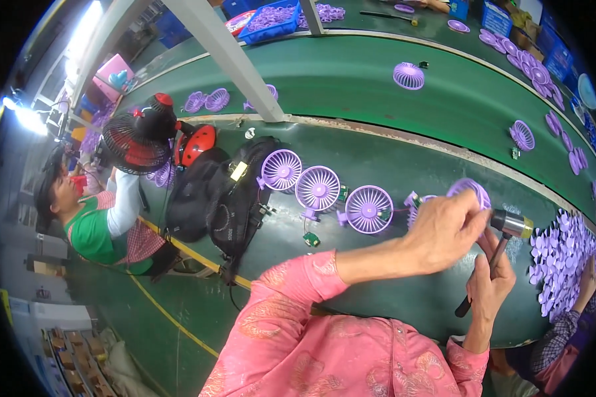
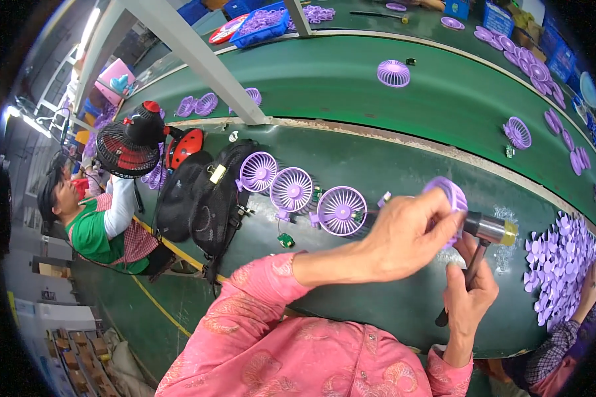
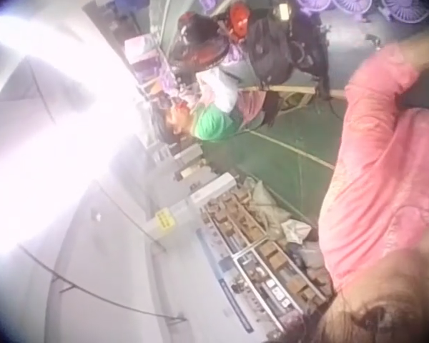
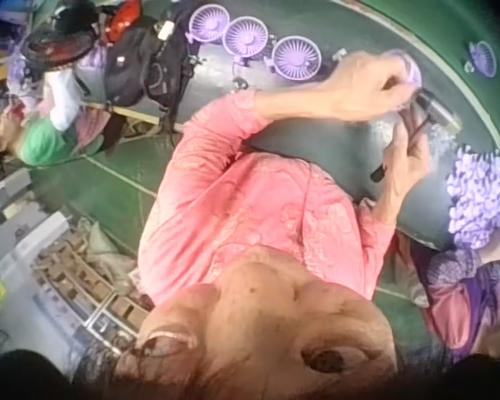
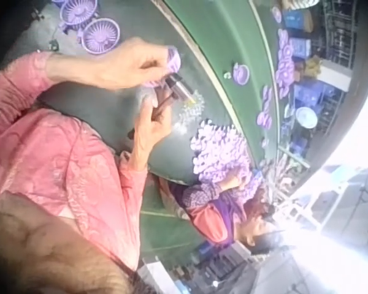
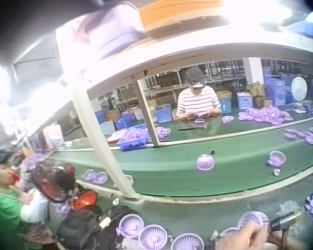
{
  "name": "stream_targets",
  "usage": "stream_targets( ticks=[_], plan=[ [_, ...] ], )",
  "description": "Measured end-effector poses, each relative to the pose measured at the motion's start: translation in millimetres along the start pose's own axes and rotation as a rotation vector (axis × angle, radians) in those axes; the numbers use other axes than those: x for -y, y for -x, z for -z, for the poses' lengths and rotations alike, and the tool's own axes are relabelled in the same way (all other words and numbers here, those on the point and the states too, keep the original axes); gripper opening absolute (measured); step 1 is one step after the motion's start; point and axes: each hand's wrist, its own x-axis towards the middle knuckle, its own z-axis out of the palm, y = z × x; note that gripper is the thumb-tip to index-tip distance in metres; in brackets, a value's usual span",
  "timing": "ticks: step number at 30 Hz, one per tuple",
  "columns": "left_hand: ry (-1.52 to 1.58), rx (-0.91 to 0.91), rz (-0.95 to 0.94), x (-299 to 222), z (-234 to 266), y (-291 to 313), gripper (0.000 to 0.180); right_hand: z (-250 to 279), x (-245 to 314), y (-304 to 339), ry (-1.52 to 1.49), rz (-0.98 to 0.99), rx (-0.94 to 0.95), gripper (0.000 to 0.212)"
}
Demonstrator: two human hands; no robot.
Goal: The person assembles small purple plastic fan-like components by securing pieces together with a rubber mallet on a factory assembly line.
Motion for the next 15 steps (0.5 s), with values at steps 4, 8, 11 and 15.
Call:
stream_targets(
  ticks=[4,8,11,15],
  plan=[
    [0.328,0.374,0.269,-1.2,-10.1,10.9,0.017,24.7,-19.6,2.8,0.182,-0.04,-0.064,0.024],
    [0.369,0.22,0.346,-1.5,9.6,33.6,0.022,29.5,-13.3,-9.1,0.01,-0.237,0.014,0.016],
    [0.493,-0.018,0.417,23.5,35.1,38.5,0.02,33.2,-8.7,-18.4,-0.211,-0.224,0.04,0.015],
    [0.536,0.107,0.599,36.2,36.5,49.8,0.029,36.4,-15.3,-22.4,-0.258,-0.224,0.006,0.016]
  ],
)
